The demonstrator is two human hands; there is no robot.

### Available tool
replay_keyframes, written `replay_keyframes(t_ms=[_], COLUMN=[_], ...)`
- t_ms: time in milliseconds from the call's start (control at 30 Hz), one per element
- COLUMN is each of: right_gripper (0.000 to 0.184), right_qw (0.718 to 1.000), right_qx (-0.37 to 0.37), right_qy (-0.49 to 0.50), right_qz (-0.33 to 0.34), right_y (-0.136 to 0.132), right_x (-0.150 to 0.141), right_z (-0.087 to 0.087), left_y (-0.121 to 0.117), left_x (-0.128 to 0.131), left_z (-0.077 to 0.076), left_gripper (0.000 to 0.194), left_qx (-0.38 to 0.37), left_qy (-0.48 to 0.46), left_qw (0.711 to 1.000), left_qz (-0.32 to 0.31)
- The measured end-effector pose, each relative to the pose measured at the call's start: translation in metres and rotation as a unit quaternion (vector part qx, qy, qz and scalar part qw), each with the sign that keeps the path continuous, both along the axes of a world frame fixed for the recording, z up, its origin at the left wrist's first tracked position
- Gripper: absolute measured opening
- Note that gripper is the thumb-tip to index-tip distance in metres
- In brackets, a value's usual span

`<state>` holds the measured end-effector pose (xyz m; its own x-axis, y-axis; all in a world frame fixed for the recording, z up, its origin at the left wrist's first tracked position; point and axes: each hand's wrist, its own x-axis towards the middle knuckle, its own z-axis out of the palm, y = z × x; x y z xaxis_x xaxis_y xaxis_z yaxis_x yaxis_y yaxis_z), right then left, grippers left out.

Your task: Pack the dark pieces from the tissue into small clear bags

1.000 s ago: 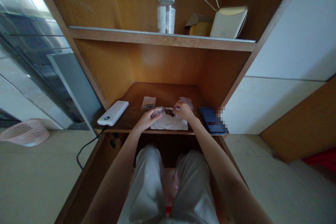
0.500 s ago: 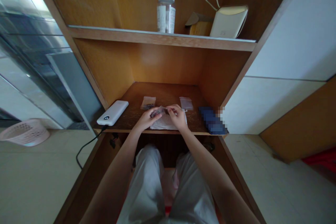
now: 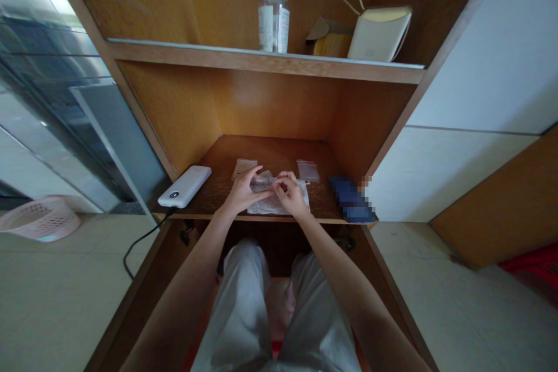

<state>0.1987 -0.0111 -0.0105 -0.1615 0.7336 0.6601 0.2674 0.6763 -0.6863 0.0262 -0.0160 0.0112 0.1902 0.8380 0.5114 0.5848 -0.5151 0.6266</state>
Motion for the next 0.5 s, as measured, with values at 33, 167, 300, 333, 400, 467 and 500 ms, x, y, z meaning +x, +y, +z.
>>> replay_keyframes(t_ms=[33, 167, 300, 333, 400, 467, 500], right_gripper=[0.015, 0.014, 0.015, 0.015, 0.015, 0.015, 0.015], right_qw=[1.0, 0.999, 0.997, 0.997, 0.997, 0.996, 0.996], right_qx=[0.005, 0.038, 0.06, 0.061, 0.055, 0.048, 0.045], right_qy=[0.001, -0.014, 0.0, 0.009, 0.033, 0.056, 0.065], right_qz=[-0.008, -0.03, -0.039, -0.041, -0.044, -0.044, -0.044], right_y=[-0.0002, -0.0023, -0.0027, -0.0024, -0.0011, 0.0004, 0.0012], right_x=[-0.0001, -0.0016, -0.0021, -0.0019, -0.0014, -0.0009, -0.0008], right_z=[0.0002, 0.0016, 0.0009, 0.0003, -0.0012, -0.0027, -0.0035], left_y=[-0.0007, 0.0003, 0.0048, 0.0053, 0.005, 0.0036, 0.0028], left_x=[0.0005, 0.0027, 0.0038, 0.0043, 0.0061, 0.0086, 0.01], left_z=[0.0018, 0.0051, 0.0048, 0.0047, 0.0044, 0.0034, 0.0023], left_gripper=[0.074, 0.061, 0.042, 0.041, 0.04, 0.039, 0.038], left_qx=[-0.005, -0.04, -0.083, -0.104, -0.155, -0.199, -0.212], left_qy=[-0.007, -0.056, -0.141, -0.171, -0.228, -0.266, -0.277], left_qw=[1.0, 0.998, 0.986, 0.98, 0.961, 0.942, 0.936], left_qz=[-0.007, -0.008, 0.006, 0.003, -0.013, -0.036, -0.046])
